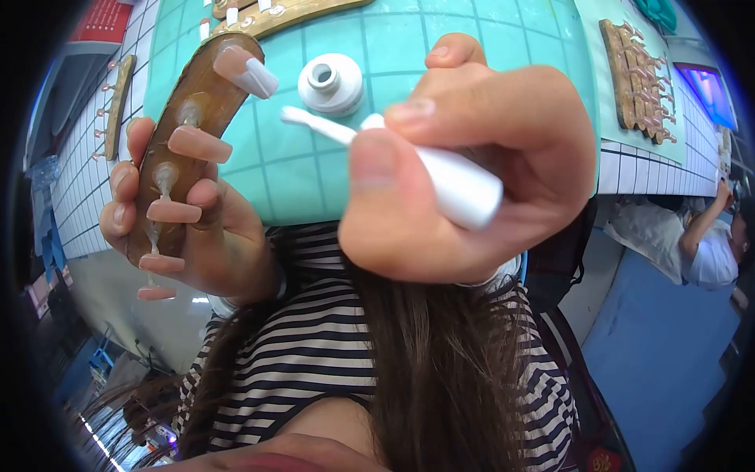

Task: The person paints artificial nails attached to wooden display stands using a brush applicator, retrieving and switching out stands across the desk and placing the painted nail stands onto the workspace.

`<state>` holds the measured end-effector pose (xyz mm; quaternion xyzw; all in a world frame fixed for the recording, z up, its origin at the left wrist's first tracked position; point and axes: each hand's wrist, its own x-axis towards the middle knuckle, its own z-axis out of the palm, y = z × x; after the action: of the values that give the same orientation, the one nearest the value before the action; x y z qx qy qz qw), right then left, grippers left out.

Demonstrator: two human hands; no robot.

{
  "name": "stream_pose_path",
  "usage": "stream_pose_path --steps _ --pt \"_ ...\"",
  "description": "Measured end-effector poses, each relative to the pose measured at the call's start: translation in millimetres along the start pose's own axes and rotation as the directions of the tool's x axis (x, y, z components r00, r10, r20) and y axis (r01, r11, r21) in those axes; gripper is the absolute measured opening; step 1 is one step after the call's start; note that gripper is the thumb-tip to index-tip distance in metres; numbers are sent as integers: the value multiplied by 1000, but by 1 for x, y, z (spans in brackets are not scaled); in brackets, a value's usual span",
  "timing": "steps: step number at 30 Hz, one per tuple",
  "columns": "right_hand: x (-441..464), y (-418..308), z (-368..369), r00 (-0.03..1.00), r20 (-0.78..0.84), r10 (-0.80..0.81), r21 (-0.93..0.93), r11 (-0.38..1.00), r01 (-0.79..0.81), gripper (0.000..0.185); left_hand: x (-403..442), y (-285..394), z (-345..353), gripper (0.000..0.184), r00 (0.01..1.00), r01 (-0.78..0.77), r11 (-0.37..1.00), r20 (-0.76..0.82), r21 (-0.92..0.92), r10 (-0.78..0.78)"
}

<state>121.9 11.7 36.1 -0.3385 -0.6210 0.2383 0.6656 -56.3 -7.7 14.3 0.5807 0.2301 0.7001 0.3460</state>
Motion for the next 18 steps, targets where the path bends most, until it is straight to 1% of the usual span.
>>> stream_pose_path --steps 1,2,4,5,6,8,9,11,12,14,15,16,18 --pt "1 -1 -3 999 46 -14 -6 1000 14 16 1 0 1 44 1000 -3 1000 1 -2 3" --pt "0 -2 -1 999 47 -14 -4 1000 14 16 1 1 1 44 1000 -4 1000 2 -8 4" --pt "-2 -2 5 992 -105 -71 -25 997 69 18 0 1 1 43 1000 -3 1000 -6 -13 3" --pt "-2 0 8 985 -137 -104 -23 995 101 18 0 1 1 43 1000 -4 1000 -6 -15 4" --pt "-2 -1 10 985 -137 -102 -23 995 100 18 -1 0 1 43 1000 -7 1000 -11 -20 7" --pt "0 -2 14 988 -65 -139 -206 971 123 17 -2 -1 1 42 1000 -11 1000 -17 -28 11" --pt "0 -5 12 988 -64 -138 -205 971 122 17 -2 -1 2 42 1000 -15 999 -22 -36 15" --pt "-1 -9 6 996 48 -78 -271 959 88 18 -3 -2 3 42 999 -25 999 -32 -48 23" --pt "-2 -7 4 996 49 -79 -270 959 90 18 -2 -1 3 42 999 -28 998 -34 -58 26" --pt "-5 -1 2 973 -4 -229 -170 960 225 19 -3 -1 6 41 999 -39 996 -37 -83 36" --pt "-3 -1 10 959 -103 -264 -203 949 239 20 -3 0 6 41 999 -42 995 -37 -94 38" --pt "-2 -1 9 959 -102 -263 -204 950 238 20 -5 2 7 41 998 -48 990 -48 -130 42" --pt "-1 -1 8 954 -22 -299 -284 917 280 19 -4 1 6 43 999 -37 997 -27 -74 35"
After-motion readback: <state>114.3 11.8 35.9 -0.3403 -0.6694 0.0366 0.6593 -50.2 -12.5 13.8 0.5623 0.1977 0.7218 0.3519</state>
